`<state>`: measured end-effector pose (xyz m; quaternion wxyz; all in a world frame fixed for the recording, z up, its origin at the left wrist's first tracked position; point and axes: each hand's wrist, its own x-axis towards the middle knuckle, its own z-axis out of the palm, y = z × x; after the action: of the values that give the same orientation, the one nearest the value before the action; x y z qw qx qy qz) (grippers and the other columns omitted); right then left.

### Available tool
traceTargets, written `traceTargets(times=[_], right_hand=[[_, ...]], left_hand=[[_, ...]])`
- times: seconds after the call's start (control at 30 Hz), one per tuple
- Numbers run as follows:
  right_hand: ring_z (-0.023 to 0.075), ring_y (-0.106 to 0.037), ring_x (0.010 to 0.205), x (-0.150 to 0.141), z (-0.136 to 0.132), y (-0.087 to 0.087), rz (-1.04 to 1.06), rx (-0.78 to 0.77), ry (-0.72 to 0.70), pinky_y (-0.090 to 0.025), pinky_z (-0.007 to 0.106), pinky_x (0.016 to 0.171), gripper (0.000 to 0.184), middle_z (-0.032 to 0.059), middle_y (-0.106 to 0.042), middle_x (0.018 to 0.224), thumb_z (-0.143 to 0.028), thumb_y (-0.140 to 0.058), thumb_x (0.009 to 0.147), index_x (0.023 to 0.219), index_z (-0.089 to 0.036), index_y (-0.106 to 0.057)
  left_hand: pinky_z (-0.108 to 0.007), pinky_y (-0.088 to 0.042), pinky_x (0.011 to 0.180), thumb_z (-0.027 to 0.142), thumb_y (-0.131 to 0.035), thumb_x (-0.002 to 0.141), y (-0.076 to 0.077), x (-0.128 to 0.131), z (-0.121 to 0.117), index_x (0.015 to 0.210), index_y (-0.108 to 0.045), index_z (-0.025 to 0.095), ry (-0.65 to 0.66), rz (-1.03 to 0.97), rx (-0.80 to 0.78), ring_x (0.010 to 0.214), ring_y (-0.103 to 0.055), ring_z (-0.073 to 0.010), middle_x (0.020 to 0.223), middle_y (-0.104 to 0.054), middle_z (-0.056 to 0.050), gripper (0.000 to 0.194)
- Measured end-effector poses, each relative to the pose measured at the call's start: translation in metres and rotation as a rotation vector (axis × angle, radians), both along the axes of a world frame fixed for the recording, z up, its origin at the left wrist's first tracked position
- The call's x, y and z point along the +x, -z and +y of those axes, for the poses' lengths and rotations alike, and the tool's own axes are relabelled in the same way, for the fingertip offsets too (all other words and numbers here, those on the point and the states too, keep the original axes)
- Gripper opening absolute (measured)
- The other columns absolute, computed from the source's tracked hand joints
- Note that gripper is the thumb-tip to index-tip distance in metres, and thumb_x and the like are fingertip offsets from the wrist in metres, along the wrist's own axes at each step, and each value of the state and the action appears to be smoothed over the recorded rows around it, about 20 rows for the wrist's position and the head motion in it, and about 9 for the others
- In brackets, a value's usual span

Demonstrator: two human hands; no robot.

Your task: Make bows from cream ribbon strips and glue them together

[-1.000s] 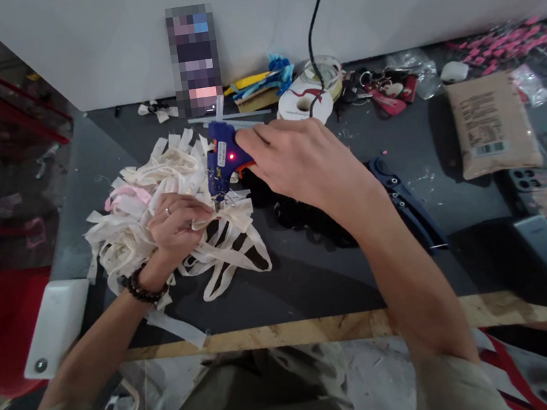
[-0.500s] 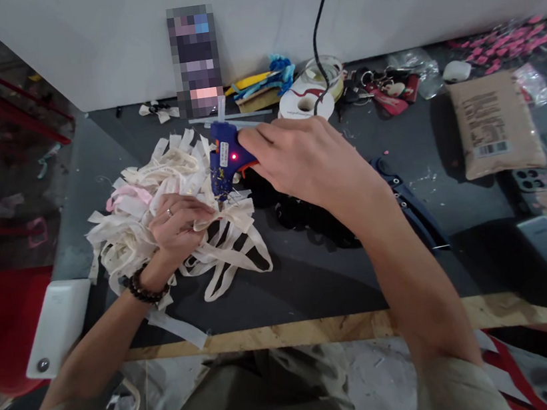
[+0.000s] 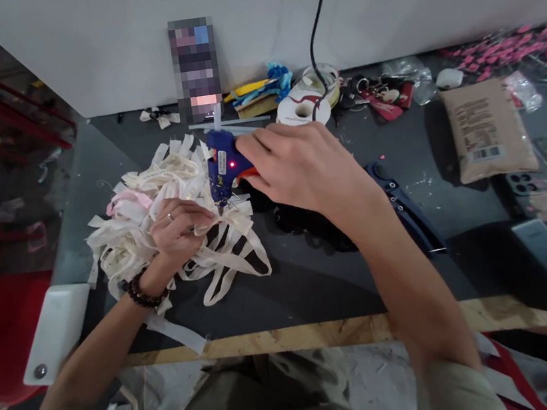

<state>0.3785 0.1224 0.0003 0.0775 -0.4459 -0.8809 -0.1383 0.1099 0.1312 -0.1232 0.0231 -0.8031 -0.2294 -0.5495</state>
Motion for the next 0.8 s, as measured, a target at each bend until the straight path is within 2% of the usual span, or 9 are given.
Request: traceTargets(times=[0.2,0.33,0.47,0.67,0.8], right_hand=[[0.0307,-0.075,0.106,0.0022,-0.0012,-0.0002,0.054,-0.043,0.018,-0.052,0.039,0.077,0.032,0.0140,-0.083,0.117,-0.032,-0.054,0.118,0.142,-0.021,-0.071],[0.0321,-0.076,0.108,0.0026,-0.0014,0.0003,0.110,-0.063,0.029,-0.055,0.040,0.081,0.030,0.0130,-0.083,0.118,-0.038,-0.058,0.117,0.140,-0.024,-0.071],[0.0329,-0.076,0.109,-0.0005,-0.0019,-0.0016,0.086,-0.099,0.032,-0.055,0.040,0.080,0.031,0.0144,-0.083,0.117,-0.038,-0.055,0.118,0.140,-0.023,-0.071],[0.0342,-0.076,0.108,-0.0053,-0.0045,-0.0067,0.078,-0.135,0.060,-0.055,0.041,0.080,0.032,0.0149,-0.084,0.114,-0.038,-0.057,0.116,0.139,-0.023,-0.072],[0.0340,-0.075,0.107,-0.0053,-0.0053,-0.0062,0.073,-0.118,0.050,-0.054,0.040,0.079,0.031,0.0148,-0.083,0.112,-0.036,-0.059,0.115,0.139,-0.022,-0.073]], left_hand=[[-0.034,-0.058,0.069,0.010,-0.075,0.105,-0.0023,-0.0018,-0.0012,0.091,-0.068,0.027,0.030,0.016,-0.012,0.074,-0.081,-0.0159,0.081,-0.086,0.005,0.023],[-0.034,-0.059,0.071,0.010,-0.072,0.107,-0.0021,-0.0009,-0.0012,0.091,-0.068,0.028,0.050,0.016,-0.024,0.076,-0.082,-0.0157,0.081,-0.086,0.006,0.024],[-0.034,-0.061,0.072,0.008,-0.066,0.109,-0.0006,0.0005,-0.0007,0.092,-0.069,0.029,0.064,0.012,-0.021,0.075,-0.083,-0.0158,0.079,-0.086,0.006,0.027],[-0.035,-0.061,0.075,0.014,-0.073,0.109,0.0029,-0.0026,-0.0006,0.094,-0.071,0.030,0.050,0.037,-0.036,0.076,-0.083,-0.0166,0.081,-0.086,0.006,0.022],[-0.036,-0.062,0.078,0.016,-0.071,0.111,0.0074,-0.0072,-0.0006,0.098,-0.074,0.031,0.029,0.063,-0.060,0.078,-0.083,-0.0167,0.082,-0.086,0.006,0.020]])
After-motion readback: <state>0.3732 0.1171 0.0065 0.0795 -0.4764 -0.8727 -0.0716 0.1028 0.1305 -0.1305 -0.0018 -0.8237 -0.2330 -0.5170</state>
